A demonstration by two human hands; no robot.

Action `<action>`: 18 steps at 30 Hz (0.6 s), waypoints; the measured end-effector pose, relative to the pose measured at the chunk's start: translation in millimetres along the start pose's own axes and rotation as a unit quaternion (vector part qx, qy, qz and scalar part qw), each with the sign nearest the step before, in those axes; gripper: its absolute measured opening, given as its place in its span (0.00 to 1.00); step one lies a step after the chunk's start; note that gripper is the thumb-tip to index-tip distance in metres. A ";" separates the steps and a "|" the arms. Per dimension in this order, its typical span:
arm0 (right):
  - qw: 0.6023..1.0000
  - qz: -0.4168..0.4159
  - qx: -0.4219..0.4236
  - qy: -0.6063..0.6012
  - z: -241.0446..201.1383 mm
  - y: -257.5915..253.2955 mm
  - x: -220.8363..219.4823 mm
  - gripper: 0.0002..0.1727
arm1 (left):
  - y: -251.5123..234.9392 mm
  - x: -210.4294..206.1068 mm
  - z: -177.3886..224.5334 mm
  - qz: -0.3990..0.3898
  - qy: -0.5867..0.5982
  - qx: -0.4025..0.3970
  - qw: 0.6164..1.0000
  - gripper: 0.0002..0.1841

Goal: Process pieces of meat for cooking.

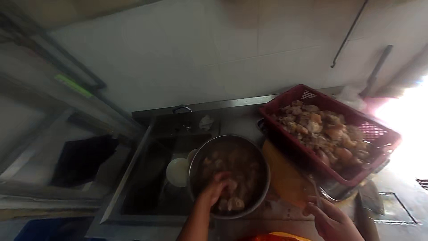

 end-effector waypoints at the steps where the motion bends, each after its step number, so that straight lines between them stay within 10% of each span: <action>1: 1.000 -0.014 -0.006 0.006 -0.1 0.0 -6.4 0.17 | 3.9 0.9 -3.1 -0.010 0.013 0.003 1.000 0.24; 7: 0.996 -0.080 -0.006 0.039 0.2 -3.0 -35.8 0.14 | 13.7 -7.1 -4.7 -0.060 0.102 -0.018 0.993 0.15; 18: 0.974 -0.130 0.128 0.137 -36.2 -29.2 -79.7 0.13 | 70.4 -67.9 32.7 -0.258 0.402 -0.046 0.878 0.30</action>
Point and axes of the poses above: each hand's wrist, its own y-axis away from the middle knuckle, its own x-axis out of the back of the hand, z = x × y, the point moved 1 cm from there along -y, towards the middle knuckle, and after that the axes turned 12 degrees about x, right-handed, at the moved point
